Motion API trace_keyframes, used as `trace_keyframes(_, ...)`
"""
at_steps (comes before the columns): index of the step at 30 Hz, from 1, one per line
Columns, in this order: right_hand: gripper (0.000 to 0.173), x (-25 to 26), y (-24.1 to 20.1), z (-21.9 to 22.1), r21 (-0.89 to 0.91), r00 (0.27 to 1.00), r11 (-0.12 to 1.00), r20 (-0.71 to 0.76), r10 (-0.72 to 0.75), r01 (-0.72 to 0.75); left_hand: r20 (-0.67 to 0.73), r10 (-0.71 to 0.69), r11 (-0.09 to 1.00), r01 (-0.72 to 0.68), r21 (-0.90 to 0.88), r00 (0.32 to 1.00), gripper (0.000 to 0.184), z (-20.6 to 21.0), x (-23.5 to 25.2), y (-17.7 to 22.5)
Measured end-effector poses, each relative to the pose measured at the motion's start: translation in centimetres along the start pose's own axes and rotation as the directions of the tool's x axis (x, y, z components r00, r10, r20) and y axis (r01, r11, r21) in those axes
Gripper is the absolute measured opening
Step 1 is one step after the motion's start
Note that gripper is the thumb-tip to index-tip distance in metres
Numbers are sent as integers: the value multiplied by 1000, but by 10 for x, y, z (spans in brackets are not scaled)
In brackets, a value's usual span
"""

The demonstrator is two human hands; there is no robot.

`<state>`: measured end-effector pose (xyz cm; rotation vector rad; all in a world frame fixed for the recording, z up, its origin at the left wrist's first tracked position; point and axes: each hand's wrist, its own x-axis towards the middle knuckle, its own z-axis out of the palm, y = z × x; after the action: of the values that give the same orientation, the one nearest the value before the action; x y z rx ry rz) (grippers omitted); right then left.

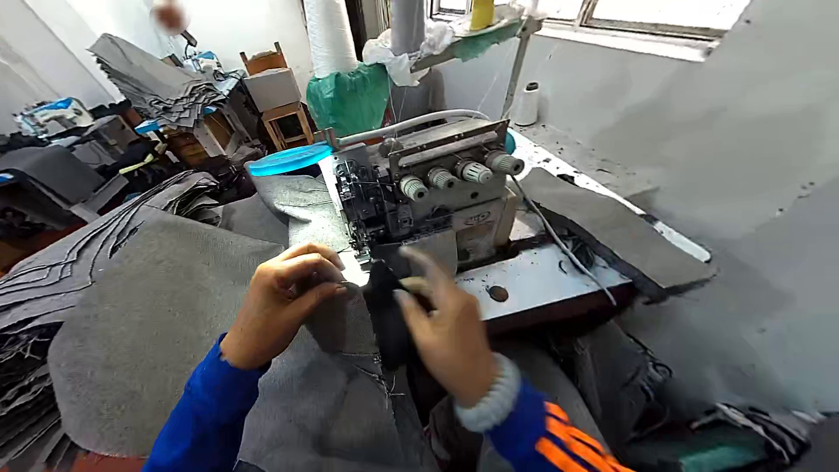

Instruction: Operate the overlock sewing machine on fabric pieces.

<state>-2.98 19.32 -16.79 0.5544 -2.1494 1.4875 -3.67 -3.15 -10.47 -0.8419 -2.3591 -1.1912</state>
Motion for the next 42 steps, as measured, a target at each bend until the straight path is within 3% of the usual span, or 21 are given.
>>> trace_keyframes(4,27,-6,-12,42,116,1000,993,22,11,-14,-5,-41,999,41,0,999,5,0,-9,7)
trace_keyframes(7,24,-10,-15,48,311,998,950,70,-3,-19,-59,-89,995,86,-46,994,7,-6,-10,9)
trace_keyframes(9,24,-11,-16,48,420,997,906,82,13,-46,-21,-120,991,119,-54,993,9,-11,-9,8)
trace_keyframes(15,18,-12,-13,46,604,977,769,106,183,-210,24,-174,964,175,-198,984,15,-5,-2,6)
trace_keyframes(18,6,-15,-7,44,557,972,798,179,155,-230,26,-165,968,167,-189,986,15,-7,2,6)
trace_keyframes(20,23,-19,-5,43,447,947,862,303,106,-240,26,-159,979,161,-123,987,16,-9,8,5)
trace_keyframes(24,22,-37,0,52,229,821,885,517,242,-405,-51,-97,981,105,165,994,28,10,12,-14)
trace_keyframes(27,24,-52,12,53,256,861,900,465,205,-353,-184,31,822,80,564,983,19,33,-10,-10)
trace_keyframes(28,24,-57,15,51,263,878,912,446,175,-316,-194,79,749,71,659,978,13,42,-22,-6)
trace_keyframes(30,24,-64,20,49,263,906,939,413,97,-221,-199,109,646,83,759,974,21,61,-38,5)
trace_keyframes(34,23,-58,27,41,266,935,956,353,22,-123,-175,25,657,116,745,984,33,81,-35,17)
trace_keyframes(39,33,-27,23,26,366,914,899,397,83,-241,-96,-64,789,109,605,993,25,56,-14,12)
trace_keyframes(42,36,-16,20,18,399,895,882,442,54,-250,-3,-34,824,30,566,999,39,46,-21,29)
